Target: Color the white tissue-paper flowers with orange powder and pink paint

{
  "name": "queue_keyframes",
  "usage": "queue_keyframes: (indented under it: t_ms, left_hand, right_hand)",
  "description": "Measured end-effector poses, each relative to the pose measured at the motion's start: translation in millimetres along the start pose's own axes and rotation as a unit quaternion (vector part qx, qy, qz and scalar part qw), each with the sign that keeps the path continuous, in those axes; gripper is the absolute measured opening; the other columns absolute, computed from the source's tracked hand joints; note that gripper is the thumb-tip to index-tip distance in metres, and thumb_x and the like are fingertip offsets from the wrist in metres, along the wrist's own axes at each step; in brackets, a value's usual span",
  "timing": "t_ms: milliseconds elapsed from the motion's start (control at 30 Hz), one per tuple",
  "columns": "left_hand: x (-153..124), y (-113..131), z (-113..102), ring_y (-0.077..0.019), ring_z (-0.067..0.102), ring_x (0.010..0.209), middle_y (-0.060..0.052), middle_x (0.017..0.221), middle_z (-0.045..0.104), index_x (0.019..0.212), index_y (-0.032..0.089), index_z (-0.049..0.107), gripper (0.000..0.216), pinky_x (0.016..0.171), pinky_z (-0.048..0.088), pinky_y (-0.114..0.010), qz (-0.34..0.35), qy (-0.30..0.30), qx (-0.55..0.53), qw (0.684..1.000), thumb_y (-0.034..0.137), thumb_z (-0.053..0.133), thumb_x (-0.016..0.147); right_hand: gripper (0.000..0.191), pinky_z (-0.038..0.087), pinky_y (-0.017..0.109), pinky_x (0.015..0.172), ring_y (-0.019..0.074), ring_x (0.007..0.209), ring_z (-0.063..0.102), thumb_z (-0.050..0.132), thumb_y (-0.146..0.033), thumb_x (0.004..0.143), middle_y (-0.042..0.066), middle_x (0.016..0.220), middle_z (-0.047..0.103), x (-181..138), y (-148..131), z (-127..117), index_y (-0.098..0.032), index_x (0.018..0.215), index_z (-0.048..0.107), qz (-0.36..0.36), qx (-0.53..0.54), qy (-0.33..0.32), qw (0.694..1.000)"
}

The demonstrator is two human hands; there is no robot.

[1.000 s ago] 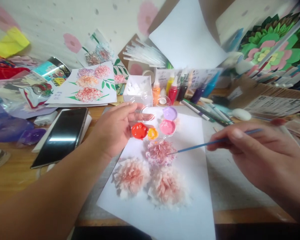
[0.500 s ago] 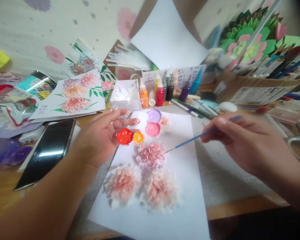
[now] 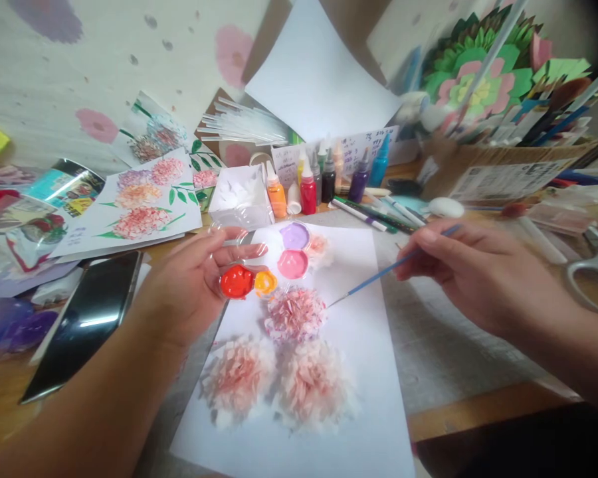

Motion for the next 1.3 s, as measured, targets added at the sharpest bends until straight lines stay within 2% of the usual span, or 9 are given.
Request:
queue_keyframes:
  t_ms: [100,267,367,533,667,767,933,1100,1300]
  left_hand:
    - [-1,0,1,-0.0240,0.072,0.061,-0.013,0.069,0.073,0.088,0.011,0.065,0.014,0.053,0.058,-0.034,-0.001,-0.002,0.005,1.000,0.010,0.052,0.085]
    - [0,0,1,-0.0253,0.072,0.063,-0.013,0.069,0.073,0.087,0.011,0.067,0.013,0.056,0.059,-0.036,-0.002,0.011,-0.003,1.000,0.011,0.054,0.084]
    - [-1,0,0,-0.0266,0.072,0.064,-0.013,0.070,0.073,0.087,0.012,0.067,0.012,0.053,0.058,-0.036,-0.007,0.005,-0.001,1.000,0.011,0.056,0.082]
    - [0,0,-2,-0.0264,0.072,0.061,-0.015,0.072,0.074,0.087,0.012,0.066,0.013,0.055,0.058,-0.036,-0.009,-0.019,-0.002,1.000,0.010,0.055,0.081]
    - [-2,1,1,-0.0247,0.072,0.062,-0.011,0.073,0.073,0.087,0.011,0.066,0.015,0.057,0.060,-0.037,-0.007,0.003,-0.022,1.000,0.008,0.051,0.084]
    - [-4,1,3,-0.0243,0.073,0.065,-0.010,0.074,0.072,0.085,0.011,0.065,0.015,0.059,0.060,-0.036,-0.008,0.007,-0.024,1.000,0.007,0.051,0.084]
    - [-4,0,2,-0.0250,0.073,0.064,-0.010,0.072,0.073,0.084,0.012,0.065,0.012,0.058,0.060,-0.036,-0.009,-0.001,-0.015,1.000,0.007,0.055,0.081]
    - [-1,-2,0,-0.0264,0.073,0.064,-0.015,0.073,0.074,0.089,0.012,0.065,0.011,0.056,0.059,-0.037,-0.007,-0.019,0.001,1.000,0.011,0.057,0.081]
    - [-1,-2,-1,-0.0259,0.072,0.064,-0.016,0.072,0.074,0.088,0.012,0.064,0.010,0.055,0.058,-0.036,-0.013,-0.022,-0.009,1.000,0.014,0.056,0.083]
  right_hand:
    - [0.024,0.059,0.025,0.061,0.0135,0.060,0.069,0.079,-0.044,0.075,0.000,0.064,0.072,0,0,1,-0.021,0.071,0.074,-0.013,-0.004,-0.030,0.999]
    - [0.028,0.056,0.024,0.057,0.0136,0.057,0.068,0.078,-0.046,0.075,0.001,0.061,0.071,0,-1,-3,-0.019,0.067,0.072,-0.014,-0.022,-0.002,1.000]
    - [0.030,0.055,0.024,0.059,0.0128,0.058,0.067,0.073,-0.048,0.079,0.001,0.062,0.072,-2,-4,-2,-0.020,0.069,0.072,-0.028,-0.066,-0.007,0.997]
    - [0.034,0.053,0.025,0.061,0.0135,0.060,0.067,0.064,-0.052,0.085,0.001,0.063,0.073,-11,-12,2,-0.023,0.068,0.072,-0.104,-0.201,-0.028,0.974]
    - [0.035,0.051,0.028,0.059,0.0150,0.059,0.065,0.059,-0.050,0.088,0.000,0.063,0.072,-15,-20,2,-0.027,0.065,0.072,-0.161,-0.267,-0.020,0.950]
    - [0.033,0.051,0.029,0.057,0.0154,0.058,0.064,0.059,-0.048,0.088,-0.001,0.063,0.073,-17,-25,4,-0.028,0.066,0.072,-0.181,-0.275,-0.010,0.944]
    - [0.027,0.053,0.026,0.054,0.0152,0.058,0.067,0.059,-0.042,0.088,-0.001,0.066,0.075,-20,-28,9,-0.029,0.069,0.072,-0.194,-0.284,-0.050,0.938]
    - [0.029,0.053,0.025,0.052,0.0145,0.054,0.065,0.060,-0.041,0.088,-0.002,0.061,0.072,-21,-33,9,-0.030,0.065,0.072,-0.221,-0.303,-0.015,0.927]
    - [0.026,0.055,0.026,0.052,0.0165,0.057,0.068,0.063,-0.046,0.085,0.001,0.065,0.075,-18,-33,7,-0.029,0.068,0.074,-0.191,-0.264,-0.040,0.944]
Point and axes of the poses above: each hand's wrist, its own x-axis towards the middle knuckle, its own z-axis out of the palm, y = z × x, the point moved 1 cm from there along x, towards the middle knuckle
